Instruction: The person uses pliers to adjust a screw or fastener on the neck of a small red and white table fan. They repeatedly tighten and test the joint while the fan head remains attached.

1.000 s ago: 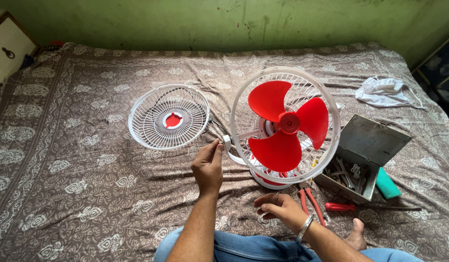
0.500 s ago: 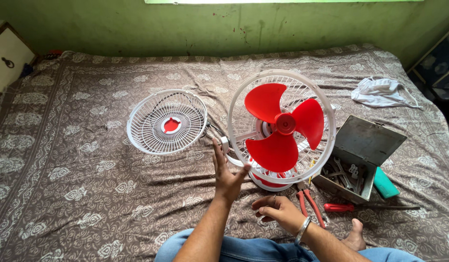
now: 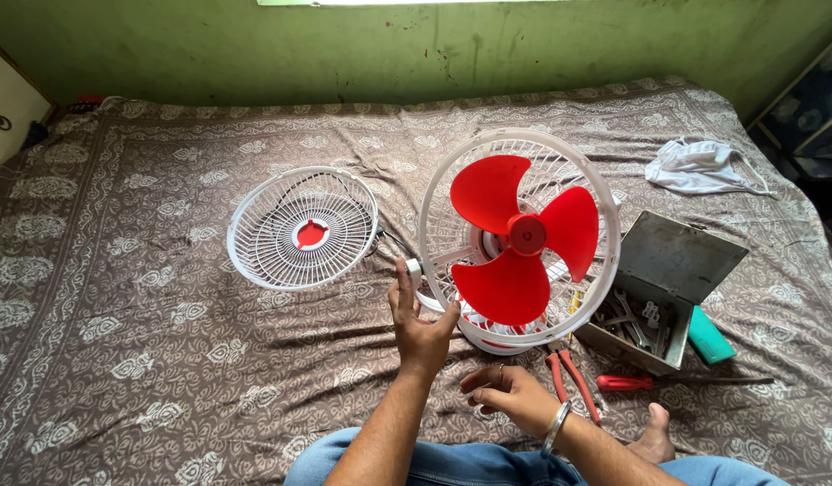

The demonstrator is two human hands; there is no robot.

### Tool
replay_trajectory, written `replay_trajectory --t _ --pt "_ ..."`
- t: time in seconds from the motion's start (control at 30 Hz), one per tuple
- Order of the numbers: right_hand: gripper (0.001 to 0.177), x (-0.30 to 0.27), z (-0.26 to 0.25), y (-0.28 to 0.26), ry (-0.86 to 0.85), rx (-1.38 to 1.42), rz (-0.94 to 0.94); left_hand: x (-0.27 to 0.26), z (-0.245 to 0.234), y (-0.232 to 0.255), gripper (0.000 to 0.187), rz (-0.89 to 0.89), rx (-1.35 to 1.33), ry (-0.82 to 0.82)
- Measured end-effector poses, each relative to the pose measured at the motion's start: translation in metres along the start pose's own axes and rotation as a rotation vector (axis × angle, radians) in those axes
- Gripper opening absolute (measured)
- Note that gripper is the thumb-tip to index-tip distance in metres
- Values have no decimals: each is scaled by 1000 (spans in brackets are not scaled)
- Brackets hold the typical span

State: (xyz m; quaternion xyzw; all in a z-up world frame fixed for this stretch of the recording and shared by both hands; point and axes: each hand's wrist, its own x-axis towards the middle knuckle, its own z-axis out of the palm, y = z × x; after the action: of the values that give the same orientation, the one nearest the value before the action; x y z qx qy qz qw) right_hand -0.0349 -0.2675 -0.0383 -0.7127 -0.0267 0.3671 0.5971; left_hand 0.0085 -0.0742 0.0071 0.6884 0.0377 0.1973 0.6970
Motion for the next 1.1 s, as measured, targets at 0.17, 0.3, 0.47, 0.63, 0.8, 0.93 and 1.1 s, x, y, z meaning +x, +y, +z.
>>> replay_trajectory --t 0.17,0.3,0.47,0.63,0.8,0.93,1.1 --pt "34 -23 9 -35 63 -344 -267 0 -4 -4 112 25 103 -11" --pt "31 -46 14 -88 326 -518 -549 0 -8 -7 114 75 204 16" --pt "47 -11 -22 -170 692 -1033 -1199 -4 -8 -14 113 123 215 32" --pt "89 47 -74 -269 701 -1512 -742 -5 -9 -14 111 81 158 24" --pt "72 82 -99 -319 599 -1726 -91 -6 -8 -16 107 67 89 16" --pt "55 89 -112 -303 586 -1318 -87 -4 -8 -24 108 35 140 3" --pt "51 69 -126 -264 758 -1236 -535 -6 -7 -29 104 94 140 22"
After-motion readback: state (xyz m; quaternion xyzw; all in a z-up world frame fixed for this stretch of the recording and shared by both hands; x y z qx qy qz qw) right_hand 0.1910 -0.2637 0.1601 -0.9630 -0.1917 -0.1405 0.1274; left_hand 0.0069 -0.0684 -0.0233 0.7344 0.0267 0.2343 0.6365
